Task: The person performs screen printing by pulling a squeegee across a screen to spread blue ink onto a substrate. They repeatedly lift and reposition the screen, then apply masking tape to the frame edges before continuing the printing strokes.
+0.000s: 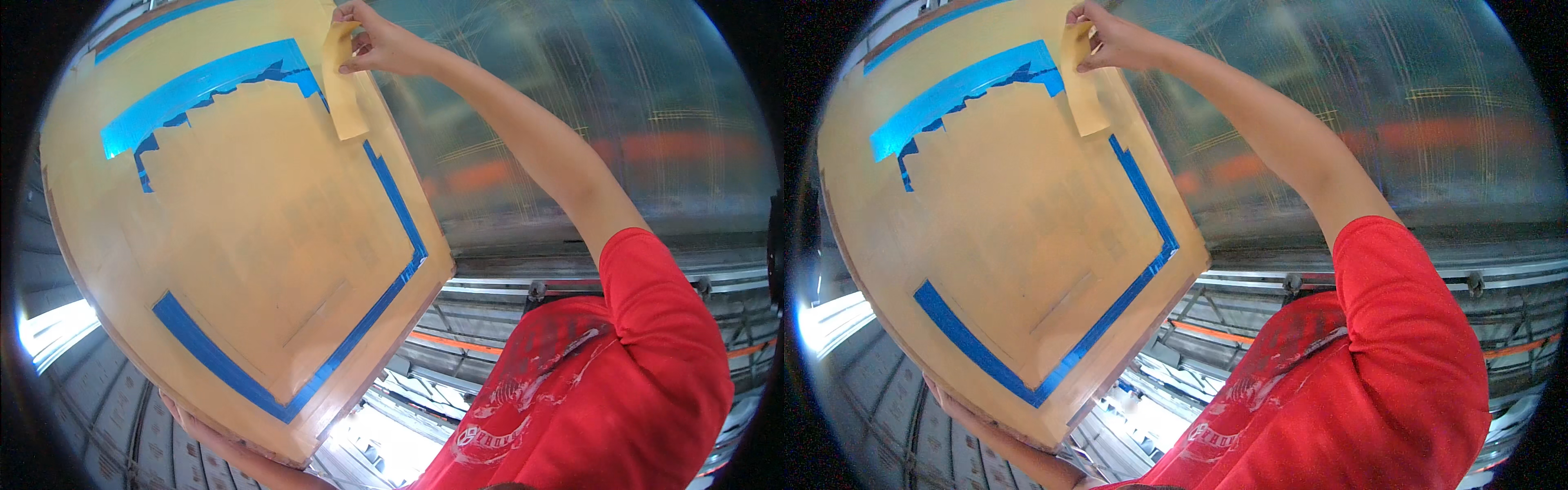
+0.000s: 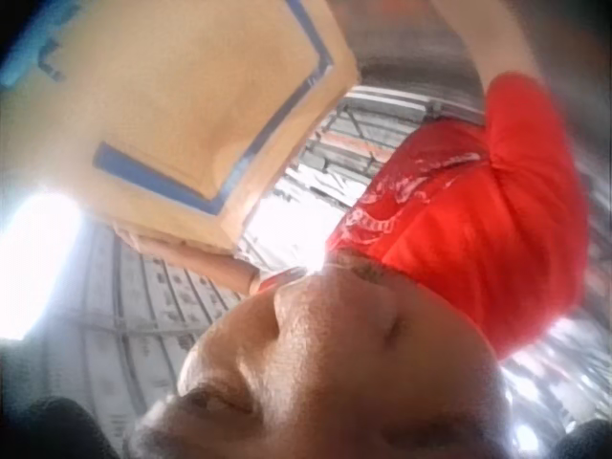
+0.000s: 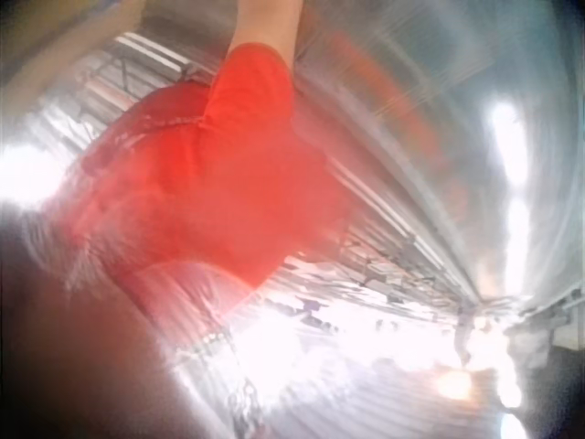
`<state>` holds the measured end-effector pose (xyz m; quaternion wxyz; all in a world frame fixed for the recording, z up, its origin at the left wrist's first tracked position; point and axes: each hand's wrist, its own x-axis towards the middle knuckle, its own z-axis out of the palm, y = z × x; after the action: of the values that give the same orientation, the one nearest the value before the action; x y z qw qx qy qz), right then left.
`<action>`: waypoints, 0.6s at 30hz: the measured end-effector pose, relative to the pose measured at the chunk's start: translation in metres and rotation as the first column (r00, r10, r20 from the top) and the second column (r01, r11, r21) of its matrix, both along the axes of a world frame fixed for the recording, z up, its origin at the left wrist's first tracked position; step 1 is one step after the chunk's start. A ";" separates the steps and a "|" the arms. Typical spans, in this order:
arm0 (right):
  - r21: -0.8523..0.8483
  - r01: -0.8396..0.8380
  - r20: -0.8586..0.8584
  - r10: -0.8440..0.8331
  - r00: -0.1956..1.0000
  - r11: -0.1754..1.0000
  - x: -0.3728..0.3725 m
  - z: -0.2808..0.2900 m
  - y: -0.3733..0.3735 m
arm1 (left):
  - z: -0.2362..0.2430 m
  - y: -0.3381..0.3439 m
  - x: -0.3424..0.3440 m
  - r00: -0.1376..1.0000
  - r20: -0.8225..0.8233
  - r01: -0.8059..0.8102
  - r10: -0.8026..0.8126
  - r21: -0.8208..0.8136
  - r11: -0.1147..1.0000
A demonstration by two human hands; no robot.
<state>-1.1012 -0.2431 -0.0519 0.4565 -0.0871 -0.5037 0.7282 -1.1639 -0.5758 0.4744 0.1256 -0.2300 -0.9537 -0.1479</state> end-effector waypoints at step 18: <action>0.065 0.138 0.171 -0.148 0.974 0.988 -0.062 -0.002 -0.015 | -0.056 0.035 0.068 0.823 -0.119 0.389 -0.556 -0.595 0.703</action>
<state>-1.1632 -0.2579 -0.0541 0.4639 -0.1748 -0.5533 0.6694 -1.0956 -0.5412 0.4185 0.1502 -0.5143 -0.8330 0.1379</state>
